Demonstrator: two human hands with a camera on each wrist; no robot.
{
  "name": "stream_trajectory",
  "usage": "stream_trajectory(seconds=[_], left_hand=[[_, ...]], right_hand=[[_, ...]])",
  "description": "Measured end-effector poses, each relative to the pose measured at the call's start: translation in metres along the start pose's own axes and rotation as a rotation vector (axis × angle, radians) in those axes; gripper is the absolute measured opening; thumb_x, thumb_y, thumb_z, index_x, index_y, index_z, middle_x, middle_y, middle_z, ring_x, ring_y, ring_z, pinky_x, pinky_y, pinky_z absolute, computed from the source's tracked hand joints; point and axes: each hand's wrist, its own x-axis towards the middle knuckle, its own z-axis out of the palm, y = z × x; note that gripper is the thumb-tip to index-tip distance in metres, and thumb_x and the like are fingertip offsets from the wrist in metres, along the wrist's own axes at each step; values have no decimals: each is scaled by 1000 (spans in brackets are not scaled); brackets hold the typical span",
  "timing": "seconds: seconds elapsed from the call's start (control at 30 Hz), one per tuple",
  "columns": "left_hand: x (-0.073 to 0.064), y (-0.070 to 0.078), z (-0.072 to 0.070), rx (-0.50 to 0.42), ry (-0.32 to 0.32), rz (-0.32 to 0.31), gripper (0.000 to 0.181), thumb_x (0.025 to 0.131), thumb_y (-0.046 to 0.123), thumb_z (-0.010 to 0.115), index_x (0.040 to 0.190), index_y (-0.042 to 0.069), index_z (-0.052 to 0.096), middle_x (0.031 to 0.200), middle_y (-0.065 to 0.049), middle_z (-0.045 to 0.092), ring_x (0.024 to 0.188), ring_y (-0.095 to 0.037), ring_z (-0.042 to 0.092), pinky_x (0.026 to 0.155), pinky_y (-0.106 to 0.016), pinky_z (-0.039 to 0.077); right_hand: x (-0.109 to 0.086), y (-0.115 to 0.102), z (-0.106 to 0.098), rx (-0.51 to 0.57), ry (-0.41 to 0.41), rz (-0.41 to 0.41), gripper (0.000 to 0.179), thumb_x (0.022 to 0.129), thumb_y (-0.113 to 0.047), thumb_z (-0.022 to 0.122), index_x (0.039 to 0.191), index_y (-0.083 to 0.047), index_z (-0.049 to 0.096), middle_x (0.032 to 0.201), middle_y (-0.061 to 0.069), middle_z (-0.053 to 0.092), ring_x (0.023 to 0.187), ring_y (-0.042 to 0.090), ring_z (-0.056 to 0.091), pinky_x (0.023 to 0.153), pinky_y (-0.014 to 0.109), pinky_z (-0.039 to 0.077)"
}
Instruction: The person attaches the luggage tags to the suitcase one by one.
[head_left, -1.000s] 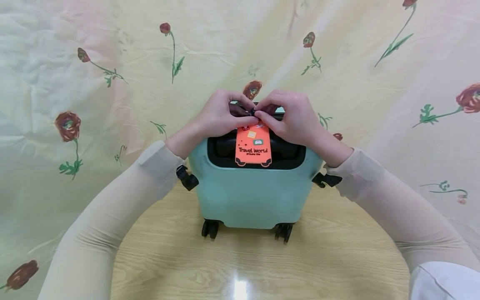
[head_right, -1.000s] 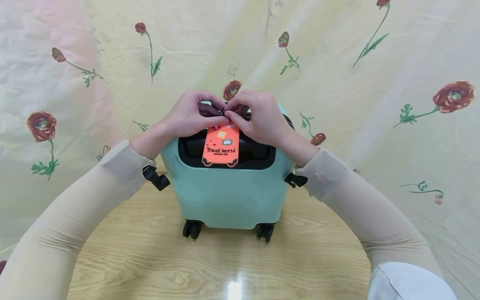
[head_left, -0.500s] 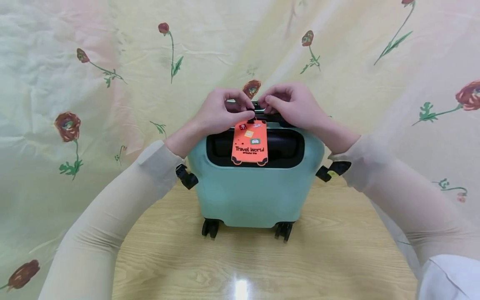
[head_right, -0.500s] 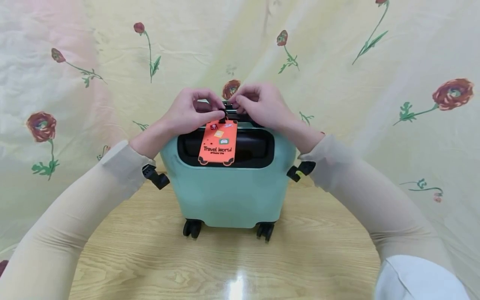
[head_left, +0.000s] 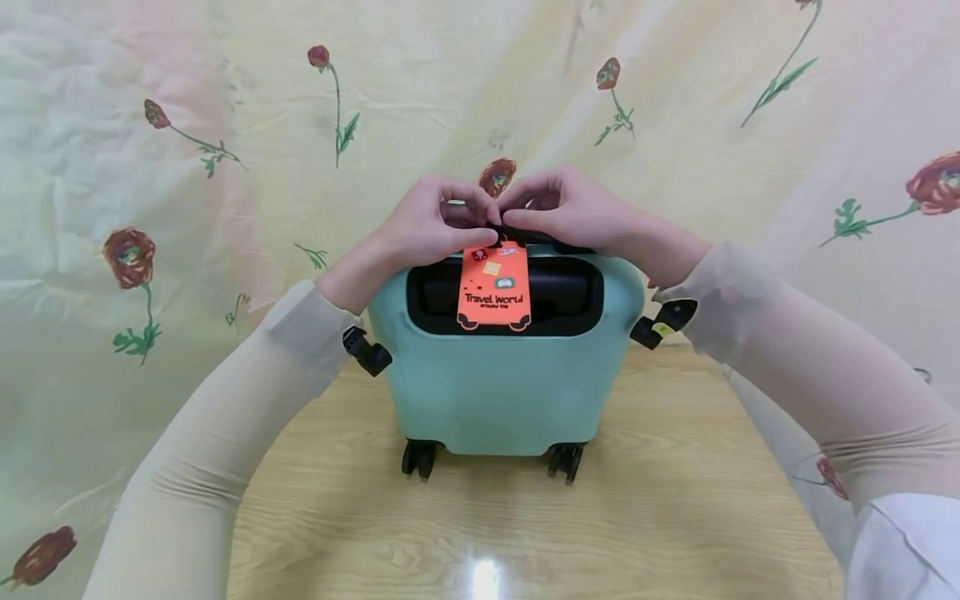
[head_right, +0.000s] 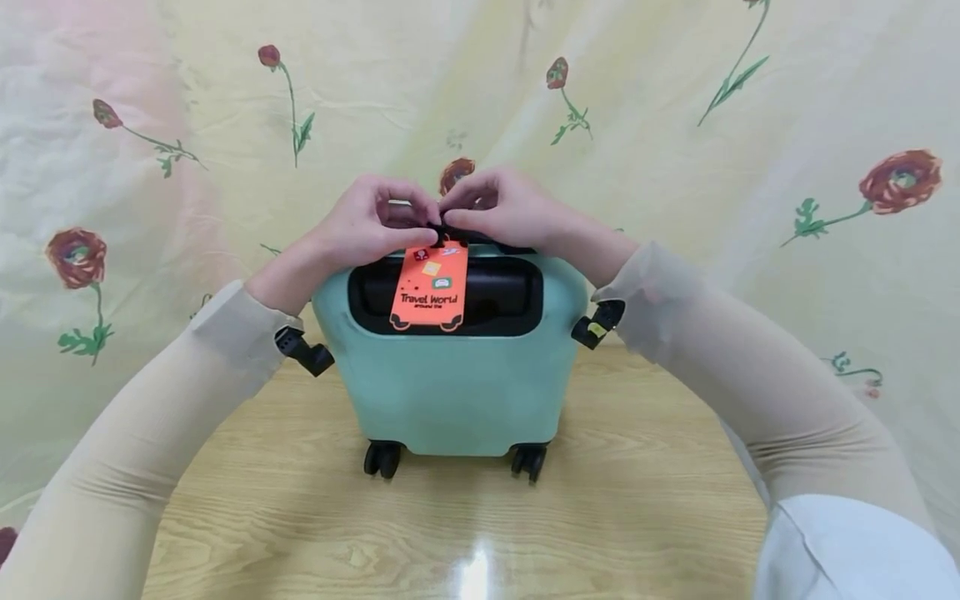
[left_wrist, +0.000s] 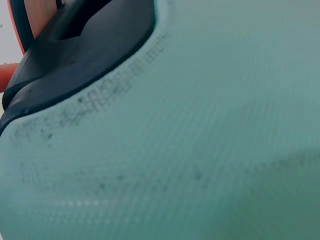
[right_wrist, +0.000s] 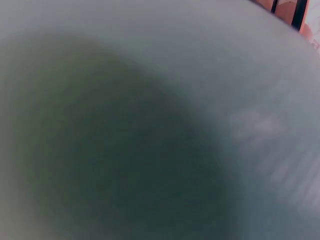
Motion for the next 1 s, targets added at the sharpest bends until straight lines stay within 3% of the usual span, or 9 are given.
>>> stream_trajectory(seconds=[0.13,0.23,0.37,0.67,0.87,1.0], left_hand=[[-1,1,0,17,5,0,14,91,1,80,104,-3,80,107,-16,76,100,-19,78,100,-33,62],[-1,-1,1,45,15,46,12,90,2,82,102,-2,82,106,-15,77,98,-16,79,97,-32,62],[0,-5,2,66,24,102,11,90,4,84,99,0,84,105,-14,77,95,-15,79,93,-31,64],[0,-8,1,108,63,137,12,89,6,86,100,2,85,106,-13,81,97,-15,75,87,-28,62],[1,-9,1,105,76,117,13,87,7,88,100,5,86,104,-10,83,98,-15,75,84,-30,61],[1,-8,1,83,75,98,13,87,8,88,99,4,86,98,-8,84,93,-16,76,81,-30,61]], right_hand=[[0,-1,1,25,17,7,20,104,-14,69,120,-7,77,108,-3,80,103,13,74,96,21,55],[2,-4,2,13,27,55,19,104,-17,69,119,-9,77,107,-3,80,104,14,72,97,23,53],[4,-9,2,-3,44,122,19,104,-20,69,118,-10,76,108,0,79,106,18,70,98,27,51],[6,-22,4,-90,-8,169,20,108,-23,62,120,-8,69,117,9,73,113,24,60,100,33,46],[8,-25,5,-144,-39,120,16,110,-19,54,117,-6,62,115,11,67,111,26,60,97,33,46],[10,-23,2,-67,-98,152,12,111,-15,51,113,-5,58,114,11,66,111,26,58,94,32,45]])
